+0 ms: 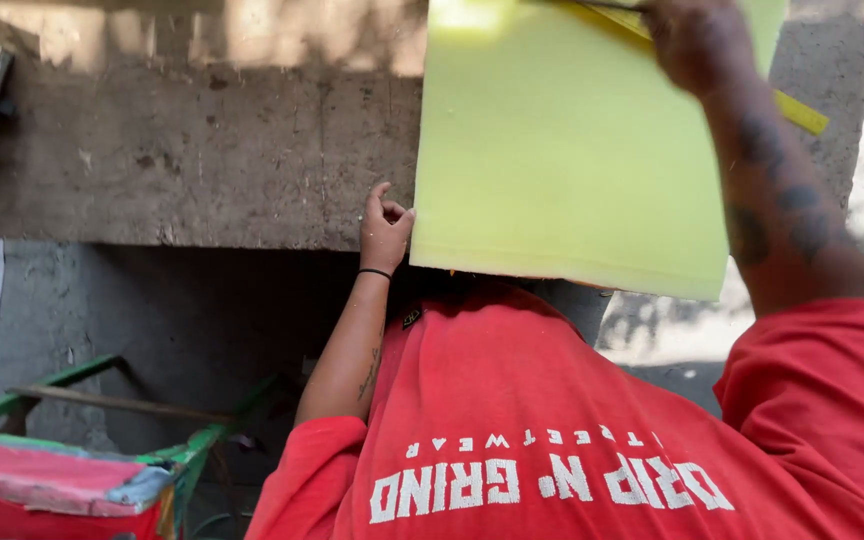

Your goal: Measuring and cutting large pieces of yellow foam padding on a workbench using a ruler and a manual cutting tool.

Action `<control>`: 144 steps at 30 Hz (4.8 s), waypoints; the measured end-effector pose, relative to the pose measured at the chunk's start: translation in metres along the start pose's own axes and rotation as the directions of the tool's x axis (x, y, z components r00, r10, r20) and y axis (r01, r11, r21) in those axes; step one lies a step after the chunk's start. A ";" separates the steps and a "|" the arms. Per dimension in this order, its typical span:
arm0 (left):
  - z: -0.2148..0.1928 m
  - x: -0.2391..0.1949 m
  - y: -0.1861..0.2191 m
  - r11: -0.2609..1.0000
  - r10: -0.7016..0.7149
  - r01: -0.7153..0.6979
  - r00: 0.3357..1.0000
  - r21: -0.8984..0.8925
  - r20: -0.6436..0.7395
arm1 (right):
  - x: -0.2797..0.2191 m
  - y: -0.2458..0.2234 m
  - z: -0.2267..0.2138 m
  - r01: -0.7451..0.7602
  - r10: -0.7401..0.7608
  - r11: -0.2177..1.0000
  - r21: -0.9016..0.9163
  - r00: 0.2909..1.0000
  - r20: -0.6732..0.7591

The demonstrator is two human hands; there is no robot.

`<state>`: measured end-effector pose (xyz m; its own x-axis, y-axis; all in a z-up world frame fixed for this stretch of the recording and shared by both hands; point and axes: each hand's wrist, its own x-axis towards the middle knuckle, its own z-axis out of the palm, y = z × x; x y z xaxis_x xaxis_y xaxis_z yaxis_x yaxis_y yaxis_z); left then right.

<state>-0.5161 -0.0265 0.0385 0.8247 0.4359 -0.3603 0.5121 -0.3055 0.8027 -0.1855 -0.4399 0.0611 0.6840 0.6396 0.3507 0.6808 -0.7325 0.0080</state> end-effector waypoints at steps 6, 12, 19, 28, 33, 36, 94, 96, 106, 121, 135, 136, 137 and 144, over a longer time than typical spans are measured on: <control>-0.051 -0.020 -0.040 0.997 0.059 -0.044 0.955 0.059 -0.291 | -0.062 -0.215 -0.022 -0.097 0.070 0.929 0.357 0.994 0.087; -0.062 0.009 0.005 0.583 0.664 -0.595 0.742 0.553 0.098 | -0.064 -0.282 -0.001 -0.051 0.051 0.930 0.364 0.999 0.009; -0.017 0.074 0.037 0.393 0.294 -0.714 0.695 0.580 0.656 | -0.051 -0.290 0.021 0.011 -0.019 0.941 0.337 1.000 0.020; -0.020 0.085 0.047 0.384 0.116 -0.664 0.724 0.642 0.680 | -0.039 -0.287 0.027 0.054 -0.065 0.909 0.414 0.998 0.012; -0.017 0.079 0.055 0.367 0.043 -0.626 0.750 0.688 0.660 | -0.033 -0.295 0.035 0.084 -0.104 0.903 0.421 0.994 0.026; -0.015 0.075 0.061 0.364 0.000 -0.595 0.770 0.717 0.638 | -0.034 -0.297 0.045 0.043 -0.076 0.923 0.382 0.994 0.074; 0.031 0.034 0.108 0.180 -0.291 -0.211 0.922 0.961 0.257 | -0.347 0.137 -0.063 -0.044 0.015 0.996 0.081 0.945 0.327; 0.030 0.034 0.108 0.239 -0.259 -0.214 0.926 0.947 0.274 | -0.378 0.173 -0.070 -0.025 0.084 0.988 -0.154 0.918 0.388; -0.016 0.025 0.120 0.574 -0.296 0.001 0.932 0.819 0.207 | -0.425 0.222 -0.150 -0.462 0.403 0.819 0.340 0.886 0.231; -0.006 0.177 0.145 0.474 0.302 -0.654 0.749 0.589 0.589 | 0.024 -0.143 0.046 0.103 -0.107 0.862 0.496 0.994 -0.020; 0.004 0.212 0.116 0.437 0.180 -0.660 0.730 0.611 0.659 | 0.087 -0.194 0.079 0.108 -0.142 0.881 0.461 0.989 0.039; 0.003 0.212 0.119 0.438 0.180 -0.660 0.729 0.610 0.660 | 0.088 -0.194 0.079 0.107 -0.142 0.881 0.461 0.989 0.041; 0.003 0.210 0.123 0.451 0.149 -0.642 0.739 0.620 0.657 | 0.088 -0.194 0.079 0.108 -0.145 0.882 0.459 0.988 0.046; 0.007 0.205 0.126 0.430 0.092 -0.592 0.780 0.682 0.619 | 0.086 -0.194 0.079 0.109 -0.141 0.866 0.488 0.990 0.029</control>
<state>-0.2811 0.0186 0.0629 0.8389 -0.2124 -0.5011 -0.1049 -0.9665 0.2342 -0.2379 -0.2241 0.0159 0.5887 0.7430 0.3184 0.7919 -0.4511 -0.4116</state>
